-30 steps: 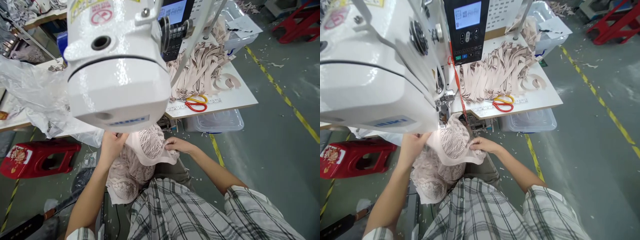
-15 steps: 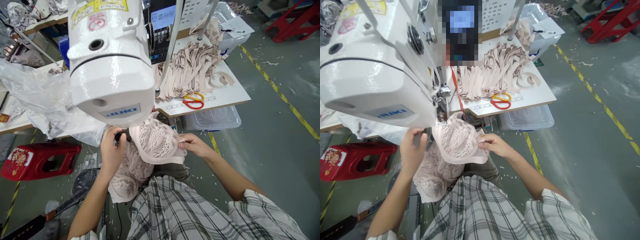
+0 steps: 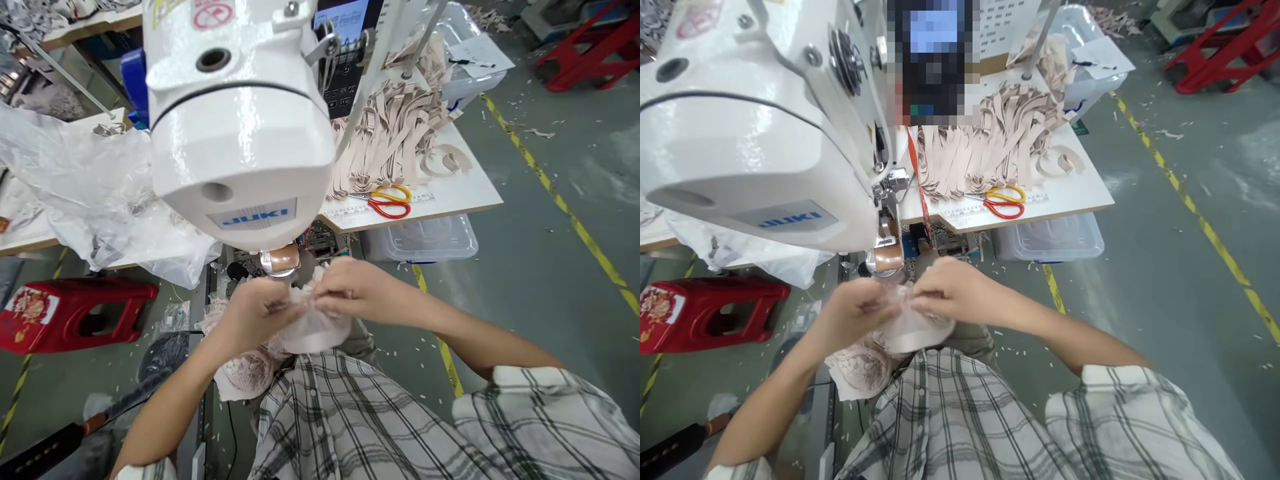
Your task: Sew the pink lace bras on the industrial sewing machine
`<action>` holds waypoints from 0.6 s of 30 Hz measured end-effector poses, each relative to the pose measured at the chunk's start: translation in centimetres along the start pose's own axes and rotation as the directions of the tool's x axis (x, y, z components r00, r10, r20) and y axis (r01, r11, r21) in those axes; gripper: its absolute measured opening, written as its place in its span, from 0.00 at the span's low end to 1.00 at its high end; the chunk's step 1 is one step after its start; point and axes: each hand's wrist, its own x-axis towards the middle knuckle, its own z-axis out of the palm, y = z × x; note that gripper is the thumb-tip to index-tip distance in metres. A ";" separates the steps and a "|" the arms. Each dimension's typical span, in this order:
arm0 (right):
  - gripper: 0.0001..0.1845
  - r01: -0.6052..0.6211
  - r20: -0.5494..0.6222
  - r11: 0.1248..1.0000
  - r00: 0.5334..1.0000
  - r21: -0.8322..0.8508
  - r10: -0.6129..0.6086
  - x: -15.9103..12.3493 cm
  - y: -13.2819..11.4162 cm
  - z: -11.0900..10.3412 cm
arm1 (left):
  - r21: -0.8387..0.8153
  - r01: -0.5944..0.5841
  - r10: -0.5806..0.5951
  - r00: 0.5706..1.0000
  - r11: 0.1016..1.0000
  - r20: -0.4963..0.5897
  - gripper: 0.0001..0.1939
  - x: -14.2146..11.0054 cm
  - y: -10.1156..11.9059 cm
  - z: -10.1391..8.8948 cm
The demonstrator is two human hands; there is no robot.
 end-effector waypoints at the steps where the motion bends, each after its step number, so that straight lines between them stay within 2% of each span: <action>1: 0.15 0.004 -0.054 0.999 0.999 -0.043 -0.006 0.8 0.8 -0.2 | -0.043 0.062 -0.065 0.996 0.997 -0.055 0.18 0.3 -0.8 -0.6; 4: 0.18 -0.059 -0.161 0.996 0.986 -0.072 0.047 3.2 2.7 -0.5 | -0.072 0.211 -0.221 0.953 0.975 -0.207 0.21 1.5 -2.3 -1.8; 7: 0.18 -0.202 -0.148 0.977 0.966 0.064 0.210 4.7 3.5 -0.9 | -0.071 0.258 -0.268 0.928 0.963 -0.259 0.27 2.7 -2.9 -2.3; 9: 0.19 -0.239 -0.122 0.959 0.958 0.153 0.258 5.3 3.8 -1.2 | -0.084 0.238 -0.252 0.926 0.968 -0.280 0.23 3.3 -3.0 -2.4; 14: 0.16 -0.195 -0.173 0.960 0.958 0.202 0.231 6.2 4.9 -1.6 | -0.060 0.164 -0.175 0.895 0.985 -0.410 0.10 4.3 -3.5 -2.6; 18: 0.13 -0.135 -0.223 0.969 0.958 0.206 0.181 6.7 5.8 -1.8 | -0.021 0.083 -0.084 0.896 0.996 -0.436 0.09 5.0 -4.0 -2.8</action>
